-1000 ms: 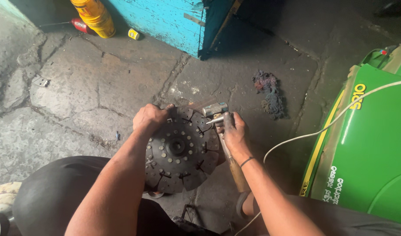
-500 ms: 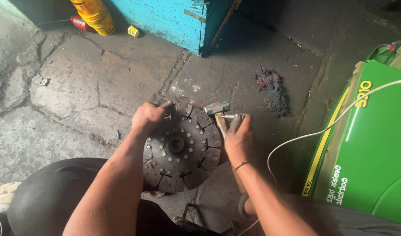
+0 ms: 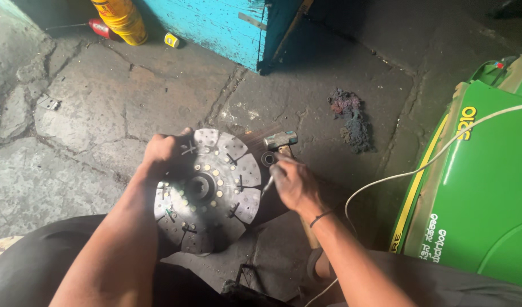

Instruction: The person cleans a small metal pin with a rag, then uses a hammer and a pin to repeatedly strike and adjust components on a circular mechanical part resting on a wooden block. The person continues hammering various points on the part throughout the clip.

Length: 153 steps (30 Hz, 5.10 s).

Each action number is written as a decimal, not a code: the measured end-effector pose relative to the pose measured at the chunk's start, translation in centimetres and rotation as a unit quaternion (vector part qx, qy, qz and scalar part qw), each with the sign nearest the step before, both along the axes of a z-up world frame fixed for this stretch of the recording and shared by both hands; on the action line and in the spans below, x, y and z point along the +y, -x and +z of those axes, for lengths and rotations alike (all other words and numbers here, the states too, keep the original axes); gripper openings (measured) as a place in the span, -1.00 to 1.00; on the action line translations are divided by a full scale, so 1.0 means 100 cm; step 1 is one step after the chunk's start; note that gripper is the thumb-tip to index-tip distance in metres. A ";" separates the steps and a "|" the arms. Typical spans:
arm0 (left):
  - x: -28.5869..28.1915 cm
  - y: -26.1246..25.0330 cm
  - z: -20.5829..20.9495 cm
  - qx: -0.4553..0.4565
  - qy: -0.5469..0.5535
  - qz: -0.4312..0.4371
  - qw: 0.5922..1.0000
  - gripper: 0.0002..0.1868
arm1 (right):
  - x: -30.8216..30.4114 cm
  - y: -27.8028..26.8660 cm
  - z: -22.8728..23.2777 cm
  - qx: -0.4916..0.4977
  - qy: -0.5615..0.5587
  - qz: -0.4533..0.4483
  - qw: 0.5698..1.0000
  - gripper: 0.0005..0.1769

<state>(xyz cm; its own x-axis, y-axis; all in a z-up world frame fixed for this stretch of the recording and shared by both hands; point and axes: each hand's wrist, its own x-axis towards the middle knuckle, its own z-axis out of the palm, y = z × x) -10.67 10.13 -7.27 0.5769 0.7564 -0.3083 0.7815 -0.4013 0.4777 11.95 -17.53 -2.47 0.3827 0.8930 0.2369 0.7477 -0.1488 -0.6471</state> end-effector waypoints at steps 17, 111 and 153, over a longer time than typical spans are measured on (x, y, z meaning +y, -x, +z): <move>-0.021 -0.019 0.050 0.018 0.170 0.187 0.967 -0.26 | -0.011 0.006 0.010 0.230 0.177 0.007 0.957 -0.60; -0.144 -0.098 0.065 -0.124 -0.004 -0.094 0.988 -0.70 | 0.037 0.009 0.060 -0.112 0.207 -0.011 0.972 -0.73; -0.141 -0.103 0.061 -0.089 -0.032 -0.193 0.977 -0.70 | -0.025 0.007 0.153 0.385 0.331 -0.106 0.855 -0.53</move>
